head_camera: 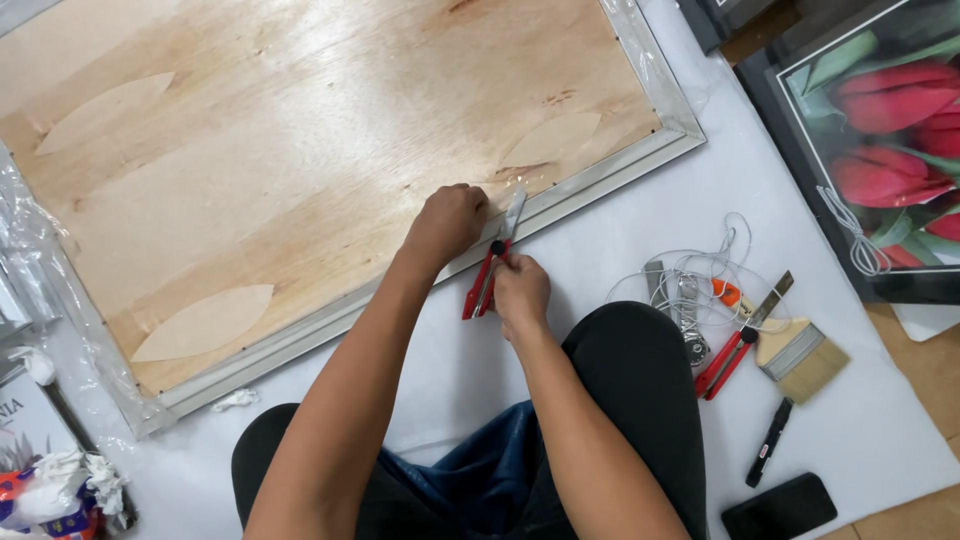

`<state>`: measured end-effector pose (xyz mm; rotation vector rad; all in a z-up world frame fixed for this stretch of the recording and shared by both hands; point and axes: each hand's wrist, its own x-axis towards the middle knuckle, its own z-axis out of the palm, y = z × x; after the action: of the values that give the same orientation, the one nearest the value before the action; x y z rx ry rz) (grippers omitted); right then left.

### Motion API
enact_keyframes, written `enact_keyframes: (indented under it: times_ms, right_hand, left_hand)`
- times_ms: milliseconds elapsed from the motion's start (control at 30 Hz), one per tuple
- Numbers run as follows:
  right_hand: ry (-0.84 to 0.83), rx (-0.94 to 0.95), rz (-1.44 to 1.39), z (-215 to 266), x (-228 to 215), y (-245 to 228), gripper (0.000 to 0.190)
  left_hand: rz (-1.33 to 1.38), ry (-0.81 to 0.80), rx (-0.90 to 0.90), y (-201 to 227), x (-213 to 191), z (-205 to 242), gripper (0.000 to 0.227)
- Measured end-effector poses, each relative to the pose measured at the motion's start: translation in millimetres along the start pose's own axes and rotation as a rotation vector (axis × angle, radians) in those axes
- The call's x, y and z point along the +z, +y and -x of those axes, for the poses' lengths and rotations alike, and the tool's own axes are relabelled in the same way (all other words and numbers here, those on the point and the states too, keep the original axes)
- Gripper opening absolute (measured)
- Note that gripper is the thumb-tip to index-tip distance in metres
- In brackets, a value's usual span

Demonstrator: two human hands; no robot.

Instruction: Wrapping a large picture frame in protective plastic film and trimming the edges

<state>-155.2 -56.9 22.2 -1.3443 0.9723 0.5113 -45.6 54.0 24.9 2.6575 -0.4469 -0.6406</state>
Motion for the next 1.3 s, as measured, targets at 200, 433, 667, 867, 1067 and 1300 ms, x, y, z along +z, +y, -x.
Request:
enact_keyframes:
  times_ms: [200, 433, 667, 867, 1067, 1300]
  right_hand:
    - [-0.066, 0.003, 0.060, 23.7, 8.9, -11.7, 0.038]
    - [-0.038, -0.011, 0.060, 10.6, 9.6, -12.3, 0.042]
    - [-0.246, 0.074, 0.070, 31.6, 11.0, -1.0, 0.049]
    - [-0.110, 0.044, 0.076, 37.2, 4.1, -7.8, 0.039]
    - [-0.051, 0.023, 0.031, 25.9, 7.8, -4.6, 0.038]
    - [-0.107, 0.004, 0.060, 24.4, 16.3, 2.3, 0.039]
  left_hand:
    - [-0.032, 0.009, 0.008, -6.3, -8.4, -10.5, 0.017]
    - [0.080, -0.055, -0.049, 1.7, -19.5, -10.4, 0.016]
    - [0.113, -0.065, -0.085, 5.0, -24.1, -9.6, 0.015]
    - [0.173, -0.081, -0.115, 6.7, -22.8, -10.1, 0.022]
    - [0.048, -0.070, -0.055, -5.5, -3.8, -18.2, 0.016]
    - [0.043, -0.052, -0.014, -5.7, -2.7, -17.8, 0.015]
